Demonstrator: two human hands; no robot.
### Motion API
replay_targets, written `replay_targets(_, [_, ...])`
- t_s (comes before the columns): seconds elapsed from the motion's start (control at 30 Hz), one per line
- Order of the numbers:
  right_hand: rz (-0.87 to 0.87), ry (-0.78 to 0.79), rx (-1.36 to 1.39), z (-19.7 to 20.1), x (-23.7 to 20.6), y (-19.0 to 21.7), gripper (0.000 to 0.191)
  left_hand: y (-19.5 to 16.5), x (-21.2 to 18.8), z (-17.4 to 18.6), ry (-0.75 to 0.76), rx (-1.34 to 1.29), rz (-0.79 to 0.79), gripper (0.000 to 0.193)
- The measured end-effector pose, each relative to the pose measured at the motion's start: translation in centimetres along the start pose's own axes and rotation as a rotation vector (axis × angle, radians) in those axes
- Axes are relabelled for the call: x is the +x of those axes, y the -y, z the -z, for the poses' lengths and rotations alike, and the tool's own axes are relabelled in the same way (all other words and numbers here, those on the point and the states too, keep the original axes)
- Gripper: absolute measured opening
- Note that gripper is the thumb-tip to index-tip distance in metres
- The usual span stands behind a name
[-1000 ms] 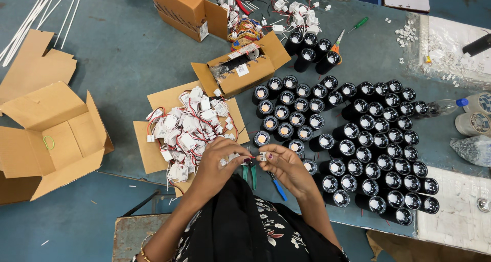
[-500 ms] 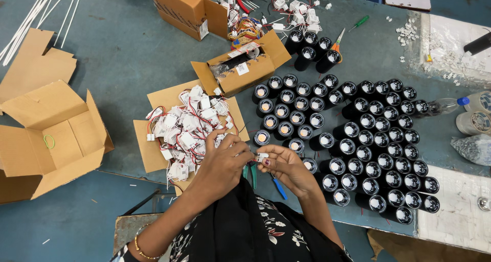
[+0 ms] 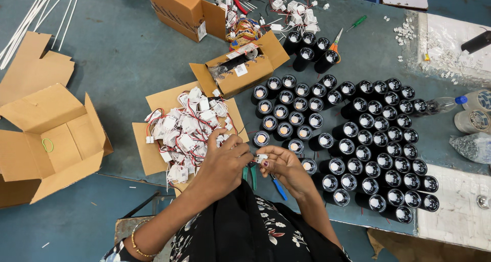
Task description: The person sits at a factory workbench assembling LED bulb components. They pick white driver boards with red and black wires from a pile, use pliers to strip and twist the wire ends, connect the wires, and place the prepared drivers among rows of black bulb housings on the table.
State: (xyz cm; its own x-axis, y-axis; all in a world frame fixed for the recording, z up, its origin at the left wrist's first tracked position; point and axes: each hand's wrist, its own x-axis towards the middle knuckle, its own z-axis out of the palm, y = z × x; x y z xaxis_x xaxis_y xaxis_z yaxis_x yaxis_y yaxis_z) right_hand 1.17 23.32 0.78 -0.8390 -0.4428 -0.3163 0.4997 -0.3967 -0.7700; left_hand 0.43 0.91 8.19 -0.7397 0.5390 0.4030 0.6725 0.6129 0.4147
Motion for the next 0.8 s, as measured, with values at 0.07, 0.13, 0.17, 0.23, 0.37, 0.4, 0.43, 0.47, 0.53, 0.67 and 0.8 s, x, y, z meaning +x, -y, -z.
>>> replay_targets(0.07, [0.049,-0.043,-0.068,-0.5,0.0,-0.2,0.029,0.1,0.1,-0.2,0.025,0.015,-0.004,0.020])
replay_targets(0.13, [0.083,-0.078,-0.121,-0.9,0.0,-0.5,0.027,0.1,0.1,-0.5,0.028,0.015,-0.002,0.020])
replay_targets(0.17, [0.093,-0.092,-0.140,-1.1,0.1,-0.7,0.026,0.1,0.0,-0.6,0.030,0.015,-0.002,0.019])
replay_targets(0.23, [0.106,-0.115,-0.172,-1.3,0.2,-1.0,0.024,0.2,0.0,-0.8,0.035,0.021,-0.008,0.018])
replay_targets(0.37, [0.105,-0.142,-0.222,-1.5,0.5,-1.3,0.023,0.6,-0.2,-1.4,0.016,0.033,-0.009,0.018])
replay_targets(0.4, [0.102,-0.149,-0.233,-1.5,0.5,-1.2,0.023,0.8,-0.3,-1.4,0.016,0.032,-0.006,0.017])
replay_targets(0.43, [0.094,-0.151,-0.241,-1.5,0.6,-1.2,0.024,1.0,-0.4,-1.5,0.015,0.032,-0.003,0.017])
replay_targets(0.47, [0.087,-0.153,-0.249,-1.4,0.7,-1.0,0.024,1.1,-0.5,-1.5,0.014,0.031,0.000,0.016])
replay_targets(0.53, [0.062,-0.159,-0.254,-1.4,0.9,-0.6,0.027,1.7,-0.6,-1.4,-0.008,-0.056,0.053,0.011])
replay_targets(0.67, [0.055,-0.145,-0.211,-1.3,1.6,0.1,0.030,3.3,-0.5,-1.1,-0.023,-0.228,0.165,0.007])
replay_targets(0.8, [0.109,-0.175,-0.149,-1.2,3.1,0.5,0.031,5.3,-0.5,-0.9,-0.085,-0.498,0.328,0.021])
